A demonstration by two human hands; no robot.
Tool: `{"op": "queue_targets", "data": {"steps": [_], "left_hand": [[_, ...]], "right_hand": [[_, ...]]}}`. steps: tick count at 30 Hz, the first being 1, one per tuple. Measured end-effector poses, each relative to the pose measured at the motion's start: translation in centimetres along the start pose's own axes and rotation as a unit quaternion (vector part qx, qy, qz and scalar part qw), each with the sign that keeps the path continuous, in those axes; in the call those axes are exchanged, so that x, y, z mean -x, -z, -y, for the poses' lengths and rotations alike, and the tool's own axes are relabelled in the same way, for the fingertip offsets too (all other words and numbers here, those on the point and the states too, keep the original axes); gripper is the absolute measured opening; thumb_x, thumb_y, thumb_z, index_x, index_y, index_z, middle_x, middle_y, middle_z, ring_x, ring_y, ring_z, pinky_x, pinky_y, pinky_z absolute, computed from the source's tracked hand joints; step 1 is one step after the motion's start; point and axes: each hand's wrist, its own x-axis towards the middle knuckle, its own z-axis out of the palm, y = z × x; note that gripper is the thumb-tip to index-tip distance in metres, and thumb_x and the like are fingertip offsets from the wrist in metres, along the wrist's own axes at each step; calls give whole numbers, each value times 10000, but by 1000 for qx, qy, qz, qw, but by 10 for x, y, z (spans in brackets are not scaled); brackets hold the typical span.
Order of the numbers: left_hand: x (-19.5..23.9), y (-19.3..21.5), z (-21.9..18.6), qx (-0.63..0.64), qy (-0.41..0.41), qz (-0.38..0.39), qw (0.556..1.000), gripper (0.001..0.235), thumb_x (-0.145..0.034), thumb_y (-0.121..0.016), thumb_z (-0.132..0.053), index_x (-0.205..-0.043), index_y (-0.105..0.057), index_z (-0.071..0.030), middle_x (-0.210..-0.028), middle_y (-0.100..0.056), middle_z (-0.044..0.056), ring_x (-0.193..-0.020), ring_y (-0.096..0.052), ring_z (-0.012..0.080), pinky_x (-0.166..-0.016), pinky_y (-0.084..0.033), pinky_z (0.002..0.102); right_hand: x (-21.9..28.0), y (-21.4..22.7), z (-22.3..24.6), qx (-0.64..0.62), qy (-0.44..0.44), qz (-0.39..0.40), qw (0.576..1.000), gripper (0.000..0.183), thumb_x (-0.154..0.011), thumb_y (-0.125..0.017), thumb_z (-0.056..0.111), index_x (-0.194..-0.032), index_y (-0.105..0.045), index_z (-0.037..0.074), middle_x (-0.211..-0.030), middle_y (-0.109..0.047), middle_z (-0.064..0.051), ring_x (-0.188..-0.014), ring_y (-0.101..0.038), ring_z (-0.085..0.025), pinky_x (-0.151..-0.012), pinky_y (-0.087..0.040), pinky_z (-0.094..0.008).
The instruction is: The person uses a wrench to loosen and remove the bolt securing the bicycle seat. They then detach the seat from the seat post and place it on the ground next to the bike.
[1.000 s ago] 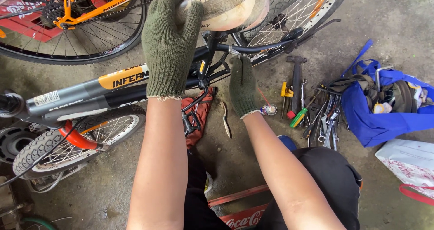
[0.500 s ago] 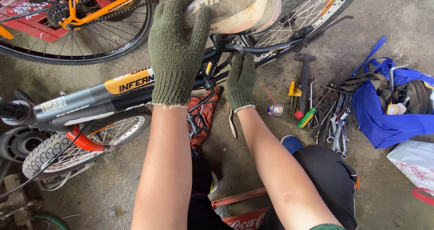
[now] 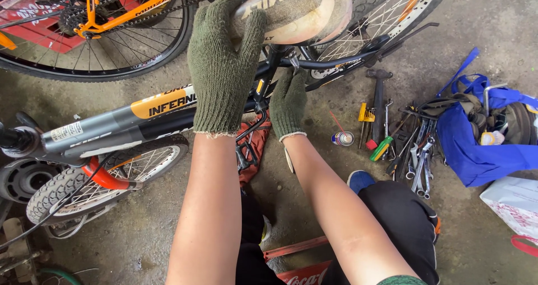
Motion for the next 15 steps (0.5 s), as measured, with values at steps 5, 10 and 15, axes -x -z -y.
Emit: {"op": "queue_targets", "data": {"steps": [5,10,15], "left_hand": [[1,-2,1,2,-3,1,1000,296,-1006,-718,-243,-1208,-631,-45,-1089,-683,112,-823,-735,172,-687,-646,254],[2,-1,0,1,-2,-2,1000,298,-996,-726,-232,-1209,-637,-45,-1056,-684,103,-770,-701,162,-660,-608,267],[0,-2,-2,9,1,-4,1000,446,-965,-778,-378,-1192,-618,-28,-1022,-663,119,-749,-723,163,-605,-642,243]], "right_hand": [[1,-1,19,11,-52,54,997,317,-1057,-407,291,-1190,-506,21,-990,-703,-256,-818,-709,-426,-699,-528,-515],[1,0,21,54,-27,57,997,231,-1050,-442,238,-1090,-479,13,-880,-695,-210,-713,-709,-394,-620,-537,-503],[2,0,19,-45,-63,64,995,148,-943,-534,174,-1054,-486,88,-921,-664,-141,-795,-667,-336,-767,-530,-457]]}}
